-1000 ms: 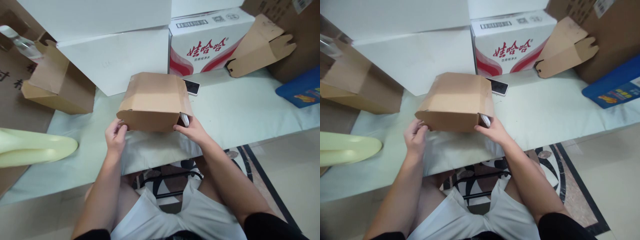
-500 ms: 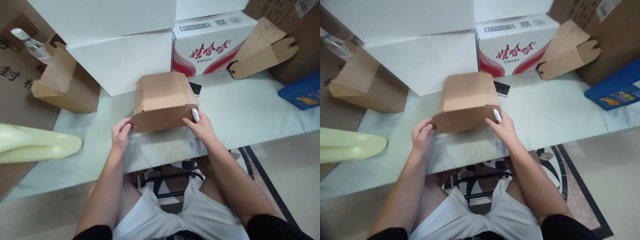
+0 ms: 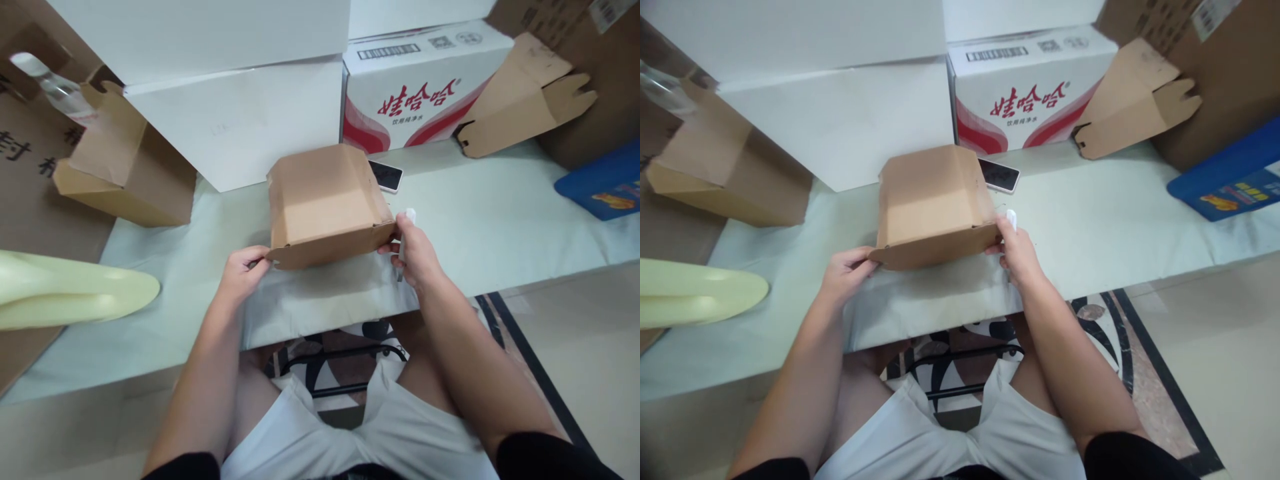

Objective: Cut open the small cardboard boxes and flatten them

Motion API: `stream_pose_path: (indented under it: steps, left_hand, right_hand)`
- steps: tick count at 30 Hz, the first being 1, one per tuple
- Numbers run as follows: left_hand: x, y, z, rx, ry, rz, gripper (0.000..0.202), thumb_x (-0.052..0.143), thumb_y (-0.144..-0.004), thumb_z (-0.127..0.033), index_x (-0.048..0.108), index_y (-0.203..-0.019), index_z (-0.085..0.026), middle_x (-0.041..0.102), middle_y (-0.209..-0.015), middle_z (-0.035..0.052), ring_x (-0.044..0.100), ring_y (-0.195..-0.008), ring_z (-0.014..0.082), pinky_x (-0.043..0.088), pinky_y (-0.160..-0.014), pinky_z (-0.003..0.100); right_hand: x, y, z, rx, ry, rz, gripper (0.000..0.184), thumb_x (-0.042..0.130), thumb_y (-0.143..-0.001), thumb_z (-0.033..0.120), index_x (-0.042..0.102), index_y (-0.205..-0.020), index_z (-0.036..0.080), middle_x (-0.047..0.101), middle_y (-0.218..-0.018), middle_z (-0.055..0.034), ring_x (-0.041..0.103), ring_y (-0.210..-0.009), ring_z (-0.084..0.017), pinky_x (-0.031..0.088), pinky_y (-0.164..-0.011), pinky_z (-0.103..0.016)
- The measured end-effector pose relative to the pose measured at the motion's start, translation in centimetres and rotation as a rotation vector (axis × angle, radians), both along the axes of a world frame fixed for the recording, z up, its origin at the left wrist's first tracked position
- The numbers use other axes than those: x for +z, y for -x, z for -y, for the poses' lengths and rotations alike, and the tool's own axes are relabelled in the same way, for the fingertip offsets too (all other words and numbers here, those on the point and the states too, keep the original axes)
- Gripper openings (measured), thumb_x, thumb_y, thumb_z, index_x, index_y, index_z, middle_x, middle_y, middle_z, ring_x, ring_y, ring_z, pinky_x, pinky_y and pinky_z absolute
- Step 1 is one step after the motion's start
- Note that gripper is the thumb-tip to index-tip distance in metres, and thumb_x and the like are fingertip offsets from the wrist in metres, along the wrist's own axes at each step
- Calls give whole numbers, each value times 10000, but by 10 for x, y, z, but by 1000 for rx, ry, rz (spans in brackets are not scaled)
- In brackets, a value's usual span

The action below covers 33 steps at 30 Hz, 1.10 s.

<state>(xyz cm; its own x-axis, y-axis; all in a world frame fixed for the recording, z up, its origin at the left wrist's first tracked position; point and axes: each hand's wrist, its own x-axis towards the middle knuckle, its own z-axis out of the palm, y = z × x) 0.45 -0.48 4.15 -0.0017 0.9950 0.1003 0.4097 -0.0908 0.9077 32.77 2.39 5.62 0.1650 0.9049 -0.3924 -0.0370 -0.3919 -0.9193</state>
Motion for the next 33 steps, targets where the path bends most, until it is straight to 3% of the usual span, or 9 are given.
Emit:
stream_pose_path:
  steps: [6,10,13,16,20,26,33]
  left_hand:
    - [-1,-2,2,98,-120,-22,147,607,-653,-245,730,-573,-231,672,-633,29,602,-608,179,489,-611,296]
    - [-1,-4,3,84,-177,-25,154,598,-676,-222,732,-599,-232,677,-663,34,615,-631,181,508,-632,298]
    - [-2,-5,3,67,-211,-47,139,604,-673,-212,710,-584,-230,679,-678,35,619,-644,186,513,-652,307]
    - [-3,-4,3,90,-216,-68,129,612,-680,-212,719,-610,-226,679,-702,41,634,-679,194,540,-702,318]
    - [-9,-1,0,131,-217,-87,147,614,-707,-213,758,-737,-217,709,-790,47,661,-747,191,554,-728,300]
    - [-20,4,-4,201,-167,-101,219,624,-784,-263,753,-953,-211,717,-879,39,679,-778,171,590,-797,303]
    - [-23,3,-6,178,-139,-93,227,625,-804,-261,738,-994,-209,737,-914,43,670,-750,163,599,-807,305]
  right_hand:
    - [9,1,3,-16,-22,-98,379,731,-620,444,468,-811,248,591,-753,1,587,-510,-115,164,-356,-211]
    - [8,1,3,-23,-39,-143,393,727,-672,503,487,-847,247,622,-755,6,577,-469,-104,161,-341,-212]
    - [3,1,3,7,-39,-96,385,710,-735,559,518,-836,241,556,-613,36,484,-409,-91,180,-343,-224]
    - [1,0,4,13,-67,-100,367,742,-714,510,501,-806,249,463,-518,83,410,-374,-79,186,-351,-221]
    - [2,1,6,30,-96,-114,375,735,-710,488,439,-746,262,428,-481,96,372,-355,-70,183,-353,-221]
    - [3,2,6,1,-95,-128,367,741,-663,475,454,-716,252,408,-460,103,368,-336,-61,148,-341,-210]
    - [1,0,5,-6,-99,-166,364,754,-677,435,443,-718,251,424,-479,106,381,-335,-55,153,-339,-203]
